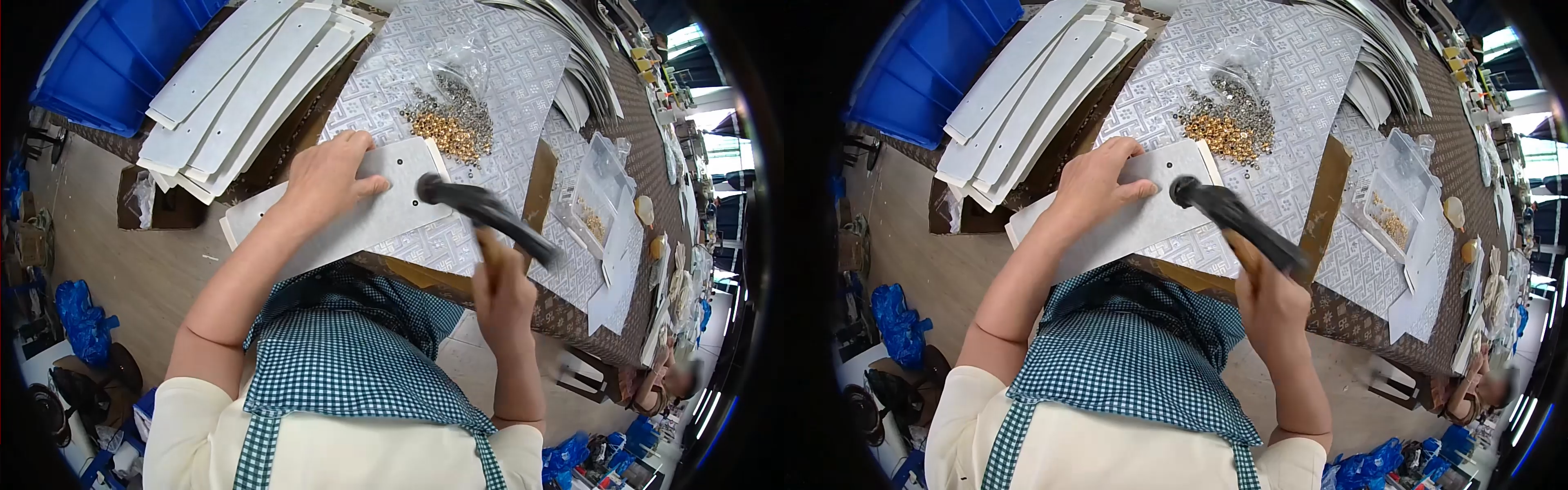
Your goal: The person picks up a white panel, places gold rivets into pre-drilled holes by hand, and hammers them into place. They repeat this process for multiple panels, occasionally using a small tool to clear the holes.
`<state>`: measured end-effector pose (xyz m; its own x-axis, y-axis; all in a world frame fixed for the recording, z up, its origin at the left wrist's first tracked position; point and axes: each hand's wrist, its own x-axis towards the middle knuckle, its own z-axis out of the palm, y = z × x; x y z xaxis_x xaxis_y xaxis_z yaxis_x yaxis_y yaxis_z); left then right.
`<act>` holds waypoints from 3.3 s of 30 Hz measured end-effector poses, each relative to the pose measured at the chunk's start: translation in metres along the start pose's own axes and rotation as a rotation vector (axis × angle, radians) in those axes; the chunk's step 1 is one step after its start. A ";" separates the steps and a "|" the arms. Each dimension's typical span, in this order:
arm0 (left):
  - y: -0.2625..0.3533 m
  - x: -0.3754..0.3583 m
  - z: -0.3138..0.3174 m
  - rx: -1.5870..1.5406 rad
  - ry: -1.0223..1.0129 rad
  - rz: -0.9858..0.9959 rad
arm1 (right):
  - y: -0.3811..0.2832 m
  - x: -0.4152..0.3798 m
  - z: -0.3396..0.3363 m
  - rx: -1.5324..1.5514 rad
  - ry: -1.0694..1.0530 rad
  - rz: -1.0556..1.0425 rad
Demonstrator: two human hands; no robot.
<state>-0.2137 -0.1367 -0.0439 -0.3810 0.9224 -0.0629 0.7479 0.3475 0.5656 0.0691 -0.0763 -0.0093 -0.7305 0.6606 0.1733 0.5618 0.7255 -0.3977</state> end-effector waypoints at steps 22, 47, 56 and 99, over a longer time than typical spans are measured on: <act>-0.002 0.000 0.000 -0.030 0.038 0.020 | 0.046 -0.020 -0.021 0.232 -0.196 0.422; 0.038 -0.083 -0.047 -0.861 -0.502 0.320 | 0.040 -0.009 0.013 1.299 -0.097 0.369; 0.040 -0.046 -0.018 -0.147 -0.211 0.204 | 0.015 0.022 0.015 0.946 -0.127 0.277; 0.003 -0.065 -0.013 -0.134 -0.256 0.116 | 0.001 0.085 0.042 0.372 -0.090 0.057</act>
<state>-0.1938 -0.1976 -0.0276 -0.1357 0.9730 -0.1869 0.6936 0.2280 0.6833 -0.0085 -0.0273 -0.0325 -0.7426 0.6662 0.0688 0.4348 0.5576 -0.7072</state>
